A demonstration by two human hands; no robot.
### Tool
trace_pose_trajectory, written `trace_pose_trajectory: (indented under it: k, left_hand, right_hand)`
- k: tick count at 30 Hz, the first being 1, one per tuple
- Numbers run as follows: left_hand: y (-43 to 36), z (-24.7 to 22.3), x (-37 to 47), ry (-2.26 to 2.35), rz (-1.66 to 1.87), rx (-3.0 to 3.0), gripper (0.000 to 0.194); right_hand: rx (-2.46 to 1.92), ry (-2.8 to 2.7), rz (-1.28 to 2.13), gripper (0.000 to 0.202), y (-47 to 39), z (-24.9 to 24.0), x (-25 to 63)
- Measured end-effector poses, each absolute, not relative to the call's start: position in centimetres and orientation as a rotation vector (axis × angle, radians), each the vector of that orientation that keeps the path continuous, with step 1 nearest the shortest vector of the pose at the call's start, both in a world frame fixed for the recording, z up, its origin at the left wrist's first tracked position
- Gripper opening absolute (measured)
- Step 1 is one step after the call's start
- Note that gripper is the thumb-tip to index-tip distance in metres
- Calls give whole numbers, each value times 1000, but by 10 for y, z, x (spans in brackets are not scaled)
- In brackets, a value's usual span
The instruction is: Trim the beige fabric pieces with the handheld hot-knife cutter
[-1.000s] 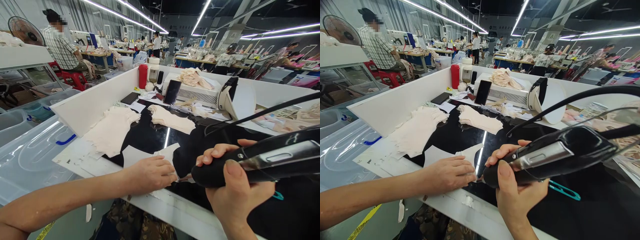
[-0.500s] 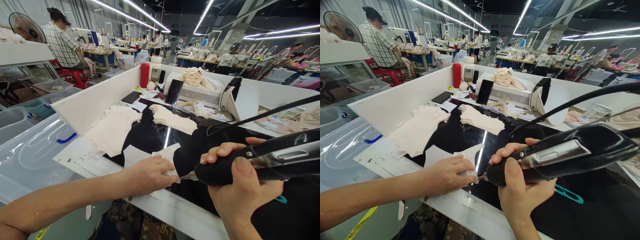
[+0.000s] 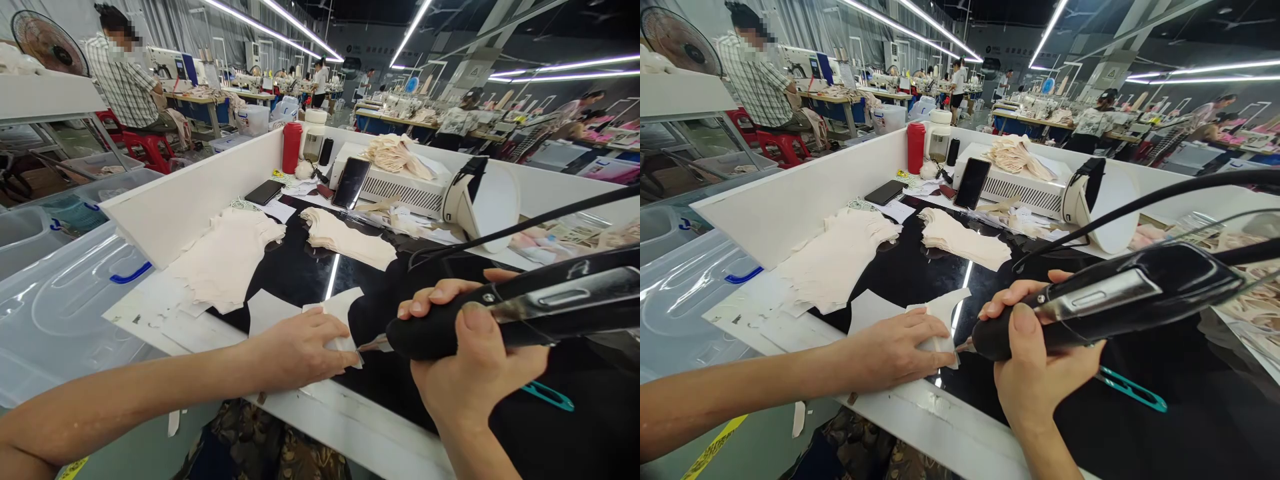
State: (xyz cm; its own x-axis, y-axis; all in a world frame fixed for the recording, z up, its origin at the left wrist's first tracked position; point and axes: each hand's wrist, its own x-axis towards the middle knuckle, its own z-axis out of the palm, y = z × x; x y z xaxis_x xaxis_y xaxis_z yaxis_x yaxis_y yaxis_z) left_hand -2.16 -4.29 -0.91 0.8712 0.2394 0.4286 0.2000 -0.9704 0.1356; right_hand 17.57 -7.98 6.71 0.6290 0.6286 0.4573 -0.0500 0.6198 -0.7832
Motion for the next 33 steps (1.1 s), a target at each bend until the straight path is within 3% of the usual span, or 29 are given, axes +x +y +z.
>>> trace_pose_trajectory:
  k: [20, 26, 30, 33]
  left_hand:
    - [-53, -13, -20, 398, 745, 2908, 22]
    - [-85, -7, -23, 450, 706, 2904, 52]
    - [-79, 7, -25, 347, 794, 2941, 29]
    - [-65, 10, -23, 242, 791, 2985, 25]
  right_hand:
    - [-842, -800, 421, 43, -69, 70, 168]
    - [-874, -799, 460, 45, -88, 72, 171]
    - [-868, -821, 448, 45, -93, 71, 171]
    - [-866, -817, 451, 46, -92, 70, 170]
